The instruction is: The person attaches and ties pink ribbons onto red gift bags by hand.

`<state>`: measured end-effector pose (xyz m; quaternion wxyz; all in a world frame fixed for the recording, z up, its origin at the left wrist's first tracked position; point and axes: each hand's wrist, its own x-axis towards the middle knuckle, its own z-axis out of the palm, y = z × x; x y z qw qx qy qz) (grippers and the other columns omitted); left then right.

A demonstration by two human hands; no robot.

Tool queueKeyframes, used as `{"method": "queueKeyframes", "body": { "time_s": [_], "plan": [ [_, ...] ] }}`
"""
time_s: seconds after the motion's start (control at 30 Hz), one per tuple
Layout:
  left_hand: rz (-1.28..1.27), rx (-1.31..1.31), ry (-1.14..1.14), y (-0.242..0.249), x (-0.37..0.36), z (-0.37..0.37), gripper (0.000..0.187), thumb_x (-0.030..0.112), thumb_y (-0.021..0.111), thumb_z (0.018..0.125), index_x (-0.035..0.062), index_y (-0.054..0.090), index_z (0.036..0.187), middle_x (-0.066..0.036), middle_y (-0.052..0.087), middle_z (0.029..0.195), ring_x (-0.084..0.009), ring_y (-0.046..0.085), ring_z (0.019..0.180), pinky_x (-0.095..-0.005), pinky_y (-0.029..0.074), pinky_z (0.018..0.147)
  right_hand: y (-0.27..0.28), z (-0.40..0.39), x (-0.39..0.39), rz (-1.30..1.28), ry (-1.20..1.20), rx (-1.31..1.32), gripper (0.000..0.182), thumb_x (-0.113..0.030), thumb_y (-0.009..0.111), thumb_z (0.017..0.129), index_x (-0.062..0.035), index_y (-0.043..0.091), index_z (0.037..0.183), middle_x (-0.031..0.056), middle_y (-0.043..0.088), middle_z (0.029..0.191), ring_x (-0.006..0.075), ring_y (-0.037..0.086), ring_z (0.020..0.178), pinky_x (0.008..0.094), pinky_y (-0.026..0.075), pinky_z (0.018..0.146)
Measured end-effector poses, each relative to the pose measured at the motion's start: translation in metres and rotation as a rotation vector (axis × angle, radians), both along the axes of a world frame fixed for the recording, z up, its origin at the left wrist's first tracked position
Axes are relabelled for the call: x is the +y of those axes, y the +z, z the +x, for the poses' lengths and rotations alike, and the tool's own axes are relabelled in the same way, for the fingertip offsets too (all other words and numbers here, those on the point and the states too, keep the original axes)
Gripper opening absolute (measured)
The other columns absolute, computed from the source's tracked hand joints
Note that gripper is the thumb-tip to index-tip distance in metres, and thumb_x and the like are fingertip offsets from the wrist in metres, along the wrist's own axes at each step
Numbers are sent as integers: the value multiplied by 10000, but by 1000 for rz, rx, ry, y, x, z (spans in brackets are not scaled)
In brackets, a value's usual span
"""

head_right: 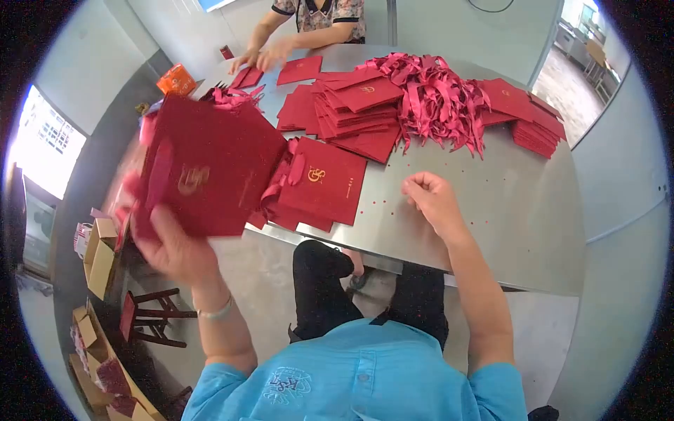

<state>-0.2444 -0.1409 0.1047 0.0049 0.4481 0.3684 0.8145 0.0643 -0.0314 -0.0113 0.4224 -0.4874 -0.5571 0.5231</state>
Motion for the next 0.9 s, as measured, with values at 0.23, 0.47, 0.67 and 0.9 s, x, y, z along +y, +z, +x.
{"method": "queueKeyframes", "body": {
  "time_s": [0.23,0.47,0.67,0.9],
  "plan": [
    [-551,374,367,-66,72,-16,356,174,704,861,-66,585,1095,-120,670,931,-153,595,819,-305,492,754,-34,2,6,174,-88,-83,129,-140,644,862,-19,629,822,-3,601,712,71,522,577,228,423,518],
    [-555,297,386,-52,86,-20,202,160,604,941,-36,572,973,-41,612,795,-91,509,709,-251,448,639,-28,-7,0,650,-50,-537,63,-103,659,774,-54,619,773,94,616,770,287,615,694,384,504,625],
    [-368,334,470,-74,101,-21,208,167,597,944,-38,567,960,-63,606,807,-139,525,723,-292,455,660,-31,-10,-1,721,-43,-608,61,-105,668,774,-78,616,755,69,596,765,275,621,693,388,508,620],
    [-1019,484,551,-38,78,-16,397,340,639,886,-42,600,784,-205,629,656,-345,619,628,-428,472,597,-33,-12,-1,745,-45,-605,62,-98,671,765,-78,616,747,61,592,758,272,622,689,393,509,611]
  ]
}}
